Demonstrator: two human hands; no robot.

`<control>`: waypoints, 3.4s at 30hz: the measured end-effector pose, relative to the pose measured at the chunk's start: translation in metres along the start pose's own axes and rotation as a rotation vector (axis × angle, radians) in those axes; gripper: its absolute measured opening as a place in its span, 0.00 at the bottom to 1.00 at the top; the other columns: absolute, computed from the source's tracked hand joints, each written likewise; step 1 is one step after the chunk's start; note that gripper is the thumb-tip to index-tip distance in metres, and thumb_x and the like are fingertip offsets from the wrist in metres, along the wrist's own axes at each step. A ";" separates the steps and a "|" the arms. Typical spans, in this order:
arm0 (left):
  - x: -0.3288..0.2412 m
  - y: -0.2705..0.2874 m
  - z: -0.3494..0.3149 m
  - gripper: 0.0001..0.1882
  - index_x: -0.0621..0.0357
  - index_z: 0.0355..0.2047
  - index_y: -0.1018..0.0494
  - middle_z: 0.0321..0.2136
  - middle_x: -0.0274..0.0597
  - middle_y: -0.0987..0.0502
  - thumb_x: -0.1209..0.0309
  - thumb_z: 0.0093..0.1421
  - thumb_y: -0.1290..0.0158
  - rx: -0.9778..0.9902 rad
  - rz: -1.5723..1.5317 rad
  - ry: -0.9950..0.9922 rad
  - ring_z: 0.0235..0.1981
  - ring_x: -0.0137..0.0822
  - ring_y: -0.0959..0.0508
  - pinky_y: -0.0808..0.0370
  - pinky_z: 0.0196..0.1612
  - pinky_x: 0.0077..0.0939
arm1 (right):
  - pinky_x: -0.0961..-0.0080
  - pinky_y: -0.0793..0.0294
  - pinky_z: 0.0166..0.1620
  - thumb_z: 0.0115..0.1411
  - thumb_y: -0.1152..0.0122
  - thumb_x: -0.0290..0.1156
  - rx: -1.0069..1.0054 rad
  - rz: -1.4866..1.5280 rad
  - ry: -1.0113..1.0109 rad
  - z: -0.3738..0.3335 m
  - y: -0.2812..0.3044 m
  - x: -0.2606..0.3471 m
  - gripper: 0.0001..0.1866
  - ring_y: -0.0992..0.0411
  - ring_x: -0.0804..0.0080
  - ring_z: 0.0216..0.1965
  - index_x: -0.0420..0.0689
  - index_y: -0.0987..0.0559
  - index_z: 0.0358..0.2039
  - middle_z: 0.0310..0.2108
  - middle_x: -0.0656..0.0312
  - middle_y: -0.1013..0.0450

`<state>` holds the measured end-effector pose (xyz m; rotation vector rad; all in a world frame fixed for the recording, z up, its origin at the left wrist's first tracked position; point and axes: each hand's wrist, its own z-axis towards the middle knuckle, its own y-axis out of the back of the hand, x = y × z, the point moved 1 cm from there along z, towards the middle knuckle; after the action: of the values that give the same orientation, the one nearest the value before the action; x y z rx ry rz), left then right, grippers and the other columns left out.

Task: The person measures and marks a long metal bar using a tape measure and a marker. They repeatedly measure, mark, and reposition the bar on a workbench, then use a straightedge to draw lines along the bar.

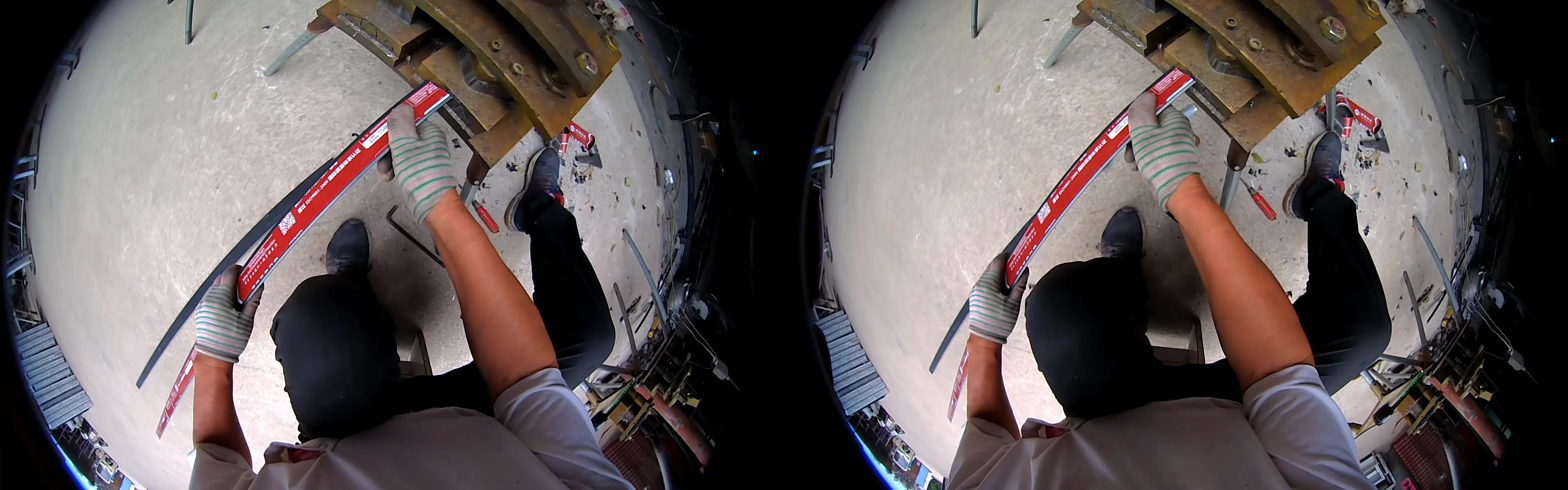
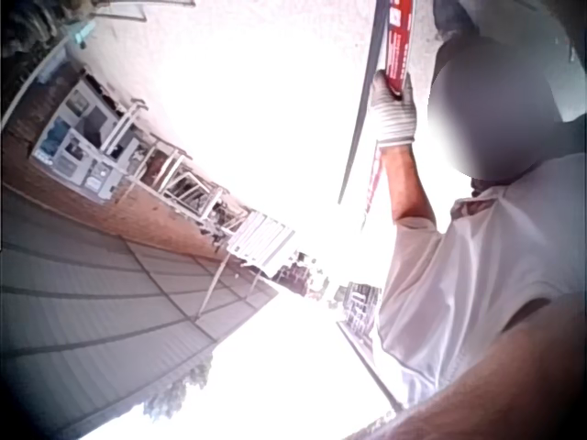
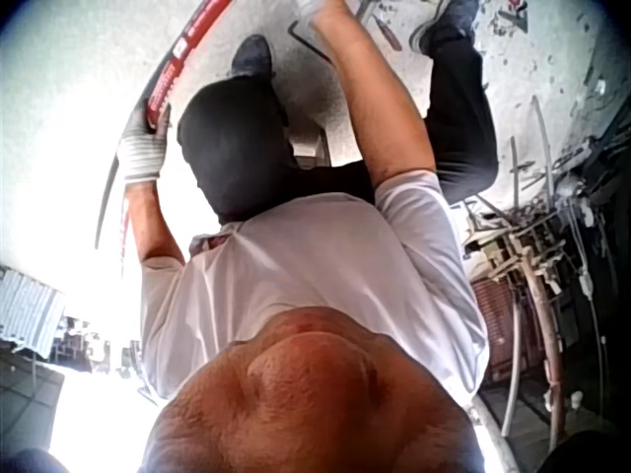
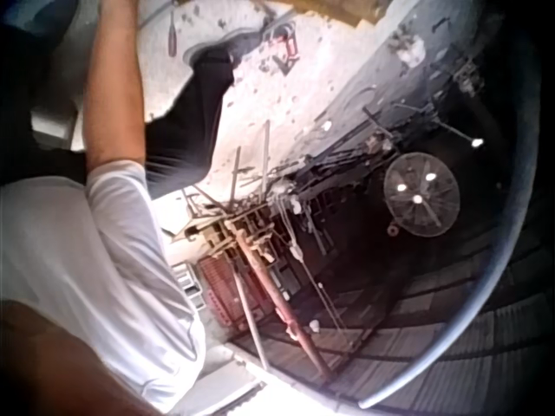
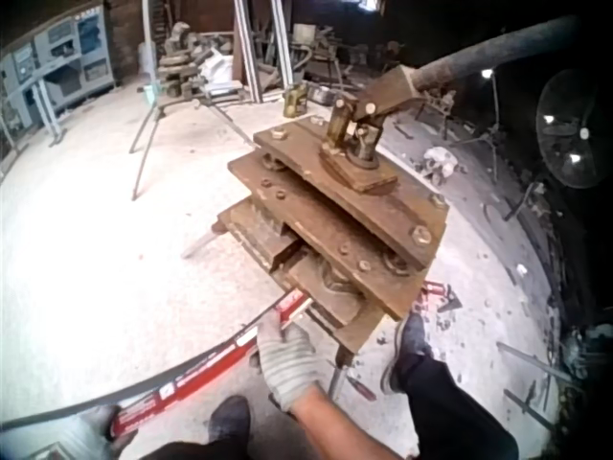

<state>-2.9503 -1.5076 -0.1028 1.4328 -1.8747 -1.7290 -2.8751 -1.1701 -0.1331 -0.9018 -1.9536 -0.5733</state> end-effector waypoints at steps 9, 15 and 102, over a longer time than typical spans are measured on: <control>-0.015 0.012 -0.004 0.24 0.66 0.57 0.29 0.38 0.58 0.21 0.68 0.64 0.39 0.116 -0.003 0.098 0.37 0.46 0.17 0.20 0.39 0.35 | 0.77 0.29 0.19 0.70 0.47 0.55 0.015 0.088 0.036 0.003 0.003 -0.005 0.26 0.29 0.77 0.15 0.41 0.28 0.32 0.19 0.61 0.28; -0.014 0.016 -0.004 0.27 0.66 0.56 0.28 0.40 0.58 0.20 0.68 0.59 0.36 -0.028 0.122 -0.020 0.35 0.53 0.18 0.20 0.39 0.40 | 0.77 0.28 0.19 0.70 0.46 0.56 0.040 0.139 0.065 0.006 0.003 -0.011 0.26 0.28 0.76 0.16 0.42 0.29 0.32 0.19 0.61 0.27; -0.023 0.038 0.000 0.29 0.65 0.59 0.29 0.46 0.59 0.20 0.75 0.57 0.36 0.085 0.070 0.098 0.46 0.52 0.18 0.20 0.48 0.38 | 0.79 0.26 0.24 0.70 0.45 0.56 -0.070 0.135 -0.089 -0.011 -0.006 0.020 0.25 0.26 0.76 0.23 0.42 0.28 0.38 0.26 0.61 0.26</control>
<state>-2.9577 -1.4973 -0.0601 1.4354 -1.9434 -1.5361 -2.8807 -1.1735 -0.1105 -1.1100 -1.9439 -0.5335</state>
